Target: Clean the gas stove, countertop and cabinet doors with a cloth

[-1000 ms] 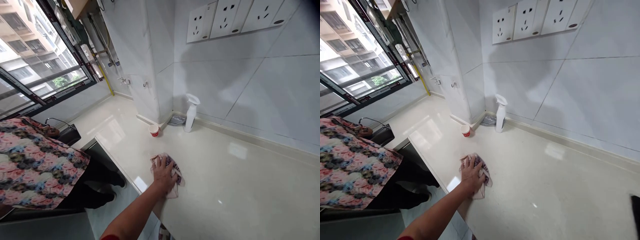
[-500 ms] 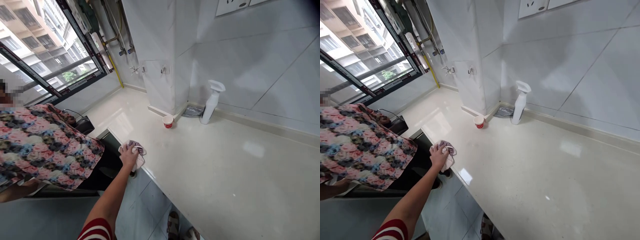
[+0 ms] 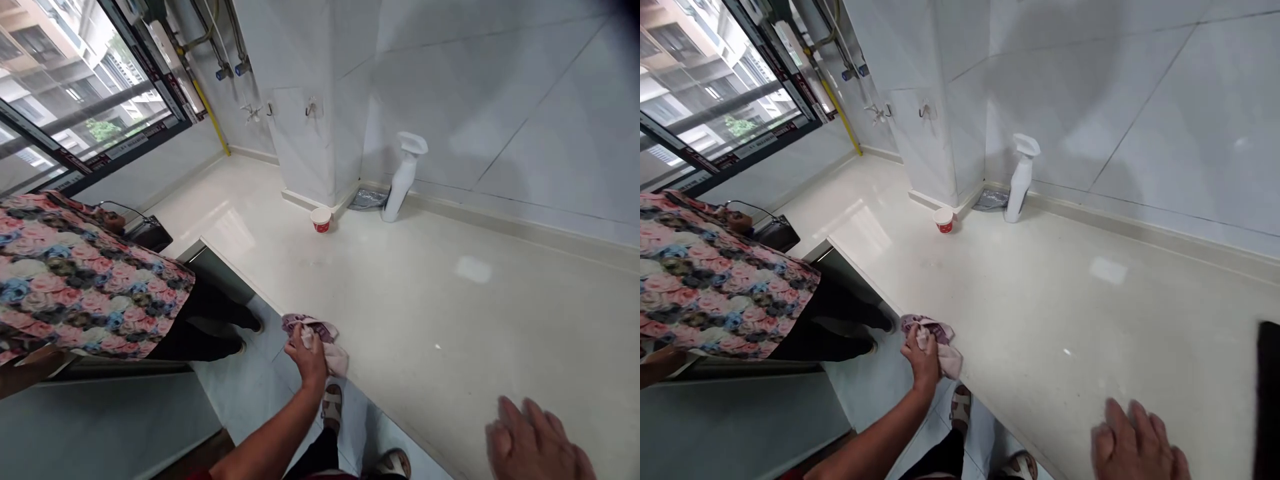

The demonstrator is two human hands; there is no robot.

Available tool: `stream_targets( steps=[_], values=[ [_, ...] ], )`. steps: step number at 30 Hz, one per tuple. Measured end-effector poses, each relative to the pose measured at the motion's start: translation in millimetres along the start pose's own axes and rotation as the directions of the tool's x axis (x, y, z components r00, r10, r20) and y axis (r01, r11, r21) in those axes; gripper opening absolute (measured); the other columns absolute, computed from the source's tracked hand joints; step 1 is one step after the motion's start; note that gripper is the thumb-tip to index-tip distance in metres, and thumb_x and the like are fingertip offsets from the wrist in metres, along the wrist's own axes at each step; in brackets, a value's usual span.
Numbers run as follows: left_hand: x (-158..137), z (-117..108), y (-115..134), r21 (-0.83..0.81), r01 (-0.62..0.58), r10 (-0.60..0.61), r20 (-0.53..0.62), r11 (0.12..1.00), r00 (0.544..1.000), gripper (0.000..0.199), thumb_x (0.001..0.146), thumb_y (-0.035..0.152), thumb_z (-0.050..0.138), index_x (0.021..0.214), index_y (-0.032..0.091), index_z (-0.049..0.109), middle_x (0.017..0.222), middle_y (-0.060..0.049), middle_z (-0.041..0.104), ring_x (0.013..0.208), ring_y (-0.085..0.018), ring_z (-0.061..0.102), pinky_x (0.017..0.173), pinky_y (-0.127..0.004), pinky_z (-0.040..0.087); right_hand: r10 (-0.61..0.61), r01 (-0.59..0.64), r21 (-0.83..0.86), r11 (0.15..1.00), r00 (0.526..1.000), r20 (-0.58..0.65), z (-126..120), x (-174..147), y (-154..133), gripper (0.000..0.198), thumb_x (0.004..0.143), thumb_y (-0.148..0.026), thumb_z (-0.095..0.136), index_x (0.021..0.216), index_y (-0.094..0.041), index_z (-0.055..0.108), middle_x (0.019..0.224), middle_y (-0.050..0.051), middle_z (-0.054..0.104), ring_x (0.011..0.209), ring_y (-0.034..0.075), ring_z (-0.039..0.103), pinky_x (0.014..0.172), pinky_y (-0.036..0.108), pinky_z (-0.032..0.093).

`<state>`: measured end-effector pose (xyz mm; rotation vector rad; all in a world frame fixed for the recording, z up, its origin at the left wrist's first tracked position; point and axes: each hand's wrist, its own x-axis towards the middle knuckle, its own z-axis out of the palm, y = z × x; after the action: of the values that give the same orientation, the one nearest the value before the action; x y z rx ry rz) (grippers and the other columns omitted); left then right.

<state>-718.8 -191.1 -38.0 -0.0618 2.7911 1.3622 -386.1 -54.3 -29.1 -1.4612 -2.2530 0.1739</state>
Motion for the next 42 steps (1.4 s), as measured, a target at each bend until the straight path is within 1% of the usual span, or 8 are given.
stream_targets(
  steps=[5, 11, 22, 27, 31, 35, 38, 42],
  values=[
    [-120, 2, -10, 0.015, -0.006, 0.002, 0.293, 1.0, 0.956, 0.05, 0.083, 0.026, 0.063, 0.132, 0.026, 0.052, 0.126, -0.01, 0.047, 0.118, -0.023, 0.057, 0.106, -0.04, 0.047, -0.037, 0.037, -0.019, 0.999, 0.999, -0.006, -2, 0, -3, 0.051, 0.098, -0.041, 0.034, 0.134, -0.014, 0.058, 0.151, 0.021, 0.045, 0.145, 0.039, 0.036, 0.115, 0.065, 0.027],
    [-211, -25, 1, 0.031, -0.129, 0.074, 0.683, 0.991, 0.727, 0.049, 0.076, 0.019, 0.06, 0.125, 0.024, 0.057, 0.127, -0.013, 0.054, 0.123, -0.027, 0.056, 0.114, -0.045, 0.04, -0.015, 0.008, 0.164, 0.986, 0.999, 0.042, -5, 4, 6, 0.048, 0.099, -0.041, 0.034, 0.133, -0.018, 0.058, 0.15, 0.017, 0.048, 0.147, 0.035, 0.033, 0.117, 0.064, 0.023],
    [-217, -35, 99, -0.357, -0.27, 0.436, 0.831, 0.894, 0.344, 0.079, 0.074, 0.025, 0.07, 0.147, 0.025, 0.04, 0.141, -0.011, 0.056, 0.13, -0.029, 0.053, 0.112, -0.047, 0.042, 0.381, -0.344, 0.799, 0.492, 0.911, 0.158, -51, -3, 51, 0.04, 0.09, -0.051, 0.053, 0.106, -0.018, 0.068, 0.118, 0.012, 0.067, 0.114, 0.025, 0.061, 0.108, 0.047, 0.042],
    [-218, 7, 97, -0.161, -0.567, 0.461, 0.772, 0.808, 0.437, 0.083, 0.062, 0.03, 0.083, 0.139, 0.027, 0.053, 0.156, -0.014, 0.04, 0.15, -0.037, 0.028, 0.122, -0.06, 0.02, 0.251, -0.178, 0.621, 0.763, 0.967, -0.032, -96, -9, 69, 0.034, 0.094, -0.046, 0.048, 0.105, -0.021, 0.068, 0.123, 0.011, 0.061, 0.116, 0.026, 0.057, 0.106, 0.048, 0.044],
    [-224, 4, 80, -0.454, -0.34, 0.558, 0.755, 0.824, 0.345, 0.063, 0.087, 0.046, 0.062, 0.143, 0.024, 0.047, 0.154, -0.012, 0.046, 0.145, -0.026, 0.04, 0.122, -0.046, 0.03, 0.002, -0.018, 0.539, 0.842, 1.0, 0.03, -98, -7, 32, 0.037, 0.098, -0.044, 0.045, 0.125, -0.026, 0.062, 0.141, 0.011, 0.051, 0.13, 0.028, 0.049, 0.109, 0.05, 0.043],
    [-205, -8, 73, -0.439, -0.153, 0.45, 0.731, 0.886, 0.513, 0.053, 0.099, 0.055, 0.037, 0.142, 0.023, 0.043, 0.142, -0.011, 0.059, 0.128, -0.021, 0.059, 0.108, -0.039, 0.048, -0.235, 0.143, 0.502, 0.853, 0.964, 0.124, -59, -17, -35, 0.064, 0.089, -0.043, 0.064, 0.147, -0.026, 0.045, 0.161, 0.015, 0.025, 0.146, 0.04, 0.027, 0.112, 0.061, 0.036],
    [-171, -9, 76, -0.302, -0.384, 0.488, 0.57, 0.873, 0.661, 0.051, 0.1, 0.054, 0.03, 0.134, 0.021, 0.048, 0.127, -0.011, 0.067, 0.114, -0.02, 0.067, 0.097, -0.036, 0.054, -0.327, 0.267, 0.445, 0.855, 0.943, 0.063, -31, -20, -69, 0.08, 0.072, -0.04, 0.08, 0.144, -0.025, 0.048, 0.161, 0.017, 0.025, 0.147, 0.047, 0.019, 0.112, 0.068, 0.029],
    [-131, 7, 91, -0.187, -0.633, 0.629, 0.492, 0.752, 0.602, 0.043, 0.096, 0.047, 0.038, 0.119, 0.018, 0.058, 0.124, -0.013, 0.064, 0.124, -0.025, 0.057, 0.112, -0.045, 0.042, -0.425, 0.378, 0.388, 0.84, 0.905, 0.037, -18, -25, -67, 0.081, 0.065, -0.031, 0.084, 0.14, -0.026, 0.052, 0.152, 0.016, 0.04, 0.144, 0.044, 0.028, 0.11, 0.064, 0.034]
  ],
)
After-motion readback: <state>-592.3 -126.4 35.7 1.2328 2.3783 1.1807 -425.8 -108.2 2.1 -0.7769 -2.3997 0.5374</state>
